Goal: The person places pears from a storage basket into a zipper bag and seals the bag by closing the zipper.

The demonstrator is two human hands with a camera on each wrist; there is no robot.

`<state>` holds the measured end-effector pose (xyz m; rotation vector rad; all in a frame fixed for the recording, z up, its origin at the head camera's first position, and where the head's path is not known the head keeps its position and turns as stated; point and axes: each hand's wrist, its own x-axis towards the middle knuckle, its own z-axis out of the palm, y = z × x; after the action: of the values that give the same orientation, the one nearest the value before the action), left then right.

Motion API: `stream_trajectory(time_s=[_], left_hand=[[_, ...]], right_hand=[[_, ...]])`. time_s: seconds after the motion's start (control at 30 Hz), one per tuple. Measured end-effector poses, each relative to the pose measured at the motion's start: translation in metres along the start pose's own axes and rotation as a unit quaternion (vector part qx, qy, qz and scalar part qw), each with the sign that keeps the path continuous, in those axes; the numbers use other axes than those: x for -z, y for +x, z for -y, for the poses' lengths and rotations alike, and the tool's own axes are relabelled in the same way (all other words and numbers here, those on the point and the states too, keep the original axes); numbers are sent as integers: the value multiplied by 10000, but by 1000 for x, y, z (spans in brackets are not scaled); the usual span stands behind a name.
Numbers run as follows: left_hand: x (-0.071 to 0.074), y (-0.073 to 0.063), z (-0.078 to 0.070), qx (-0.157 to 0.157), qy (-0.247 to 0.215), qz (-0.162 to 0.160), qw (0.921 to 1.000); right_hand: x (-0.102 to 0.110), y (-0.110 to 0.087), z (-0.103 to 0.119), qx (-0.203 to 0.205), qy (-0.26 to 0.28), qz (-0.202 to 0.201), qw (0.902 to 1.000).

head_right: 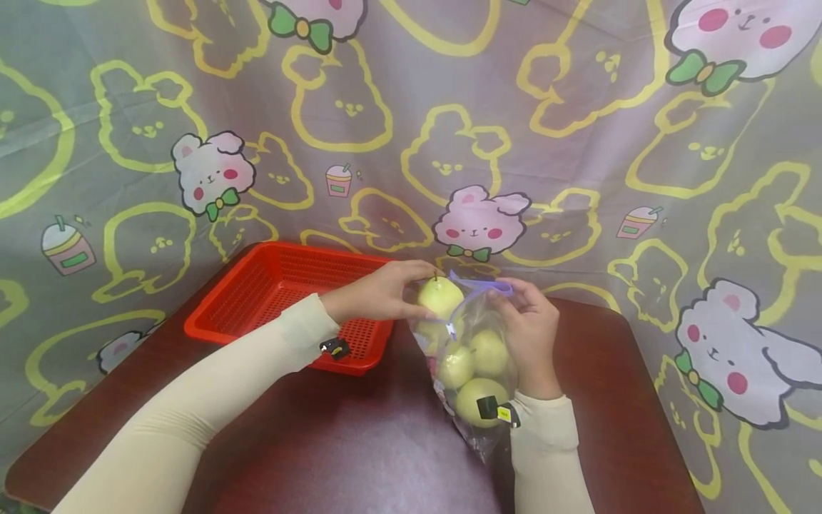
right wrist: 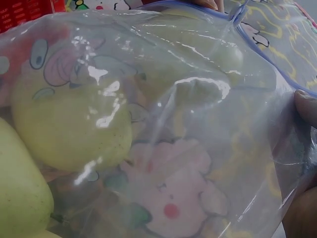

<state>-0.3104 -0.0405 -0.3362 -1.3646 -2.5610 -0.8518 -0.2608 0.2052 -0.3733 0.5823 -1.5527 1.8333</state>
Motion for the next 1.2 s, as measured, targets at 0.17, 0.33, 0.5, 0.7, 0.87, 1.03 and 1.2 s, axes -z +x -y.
stream_trajectory(time_s=[0.17,0.33,0.5,0.7,0.87,1.03,1.2], left_hand=[[-2,1,-1,43,-99,31,9999],[-7,3,-3,21,-552,88,9984],[-11,4,-4,97,-563,180,9982],[-12,6,-3,73,-385,320,9987],[-10,7,-5,-95,-127,573,9982],[-11,7,-7,-233,-425,863,9951],[-16,6,-6,-415,-740,999,9914]], right_hand=[[0,0,0,-9,-43,-35,10000],[1,0,0,-43,-226,-60,9997],[1,0,0,-10,-156,-2,9999],[1,-1,-1,51,-211,10,9998],[1,0,-1,-29,-194,-16,9998],[1,1,-1,-123,-158,-30,9998],[1,2,-2,-101,-176,-38,9998]])
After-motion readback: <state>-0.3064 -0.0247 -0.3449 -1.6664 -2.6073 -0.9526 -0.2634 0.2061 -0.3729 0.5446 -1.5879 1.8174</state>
